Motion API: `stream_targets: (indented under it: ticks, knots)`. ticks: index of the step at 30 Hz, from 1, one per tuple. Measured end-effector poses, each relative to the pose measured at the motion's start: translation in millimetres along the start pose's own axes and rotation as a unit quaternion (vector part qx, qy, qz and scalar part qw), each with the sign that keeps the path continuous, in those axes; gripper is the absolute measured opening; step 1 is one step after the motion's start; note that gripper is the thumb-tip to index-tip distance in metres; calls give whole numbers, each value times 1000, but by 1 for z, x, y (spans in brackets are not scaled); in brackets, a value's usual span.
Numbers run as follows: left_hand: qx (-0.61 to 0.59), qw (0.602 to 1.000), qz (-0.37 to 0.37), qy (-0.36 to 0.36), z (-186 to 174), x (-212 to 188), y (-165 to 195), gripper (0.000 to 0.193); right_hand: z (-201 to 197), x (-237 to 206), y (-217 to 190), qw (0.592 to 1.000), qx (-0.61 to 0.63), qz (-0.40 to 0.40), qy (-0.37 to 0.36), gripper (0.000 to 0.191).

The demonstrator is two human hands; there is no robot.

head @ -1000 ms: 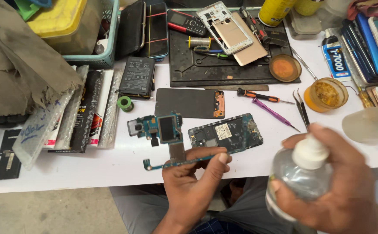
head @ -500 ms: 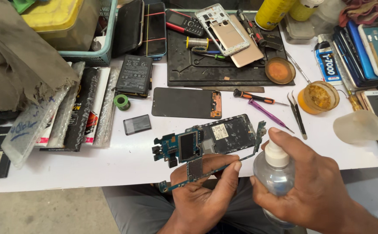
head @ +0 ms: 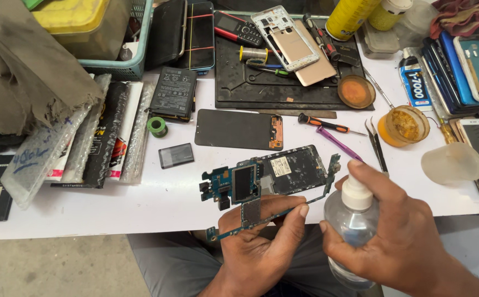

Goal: The person disassembles a smartphone by removing the back cover and unscrewing internal components. They then use a screwdriver to detach the motherboard and clean it with a spray and a toothbrush.

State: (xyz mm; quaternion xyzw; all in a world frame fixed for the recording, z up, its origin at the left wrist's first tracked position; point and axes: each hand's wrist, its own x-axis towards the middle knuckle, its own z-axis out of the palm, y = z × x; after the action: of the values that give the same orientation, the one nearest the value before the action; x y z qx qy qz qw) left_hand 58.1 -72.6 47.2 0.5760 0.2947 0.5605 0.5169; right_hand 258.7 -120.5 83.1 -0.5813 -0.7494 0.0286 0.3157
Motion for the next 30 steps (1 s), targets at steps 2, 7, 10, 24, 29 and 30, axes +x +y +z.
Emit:
stream_targets:
  ticks: [2,7,10,24,29,30]
  knots:
    - [-3,1000,-4,-3,0,0,0,10,1,0,0,1000,-9,16,1,98]
    - [-2,1000,1,-3,-1,0,-1,9,3,1,1,1000,-16,16,2,98]
    - [-20,999,-31,-14,-2,-2,-1,10,2,0,0,1000,-14,9,1,97]
    - [-30,982,-174,66,-25,7,-54,19,-35,-5,67,991,-5,70,117,52]
    - [-37,980,-184,71,-33,9,-65,21,-56,44,178,982,24,80,170,31]
    - [-34,980,-181,69,-33,8,-65,21,-57,61,198,982,-23,53,181,27]
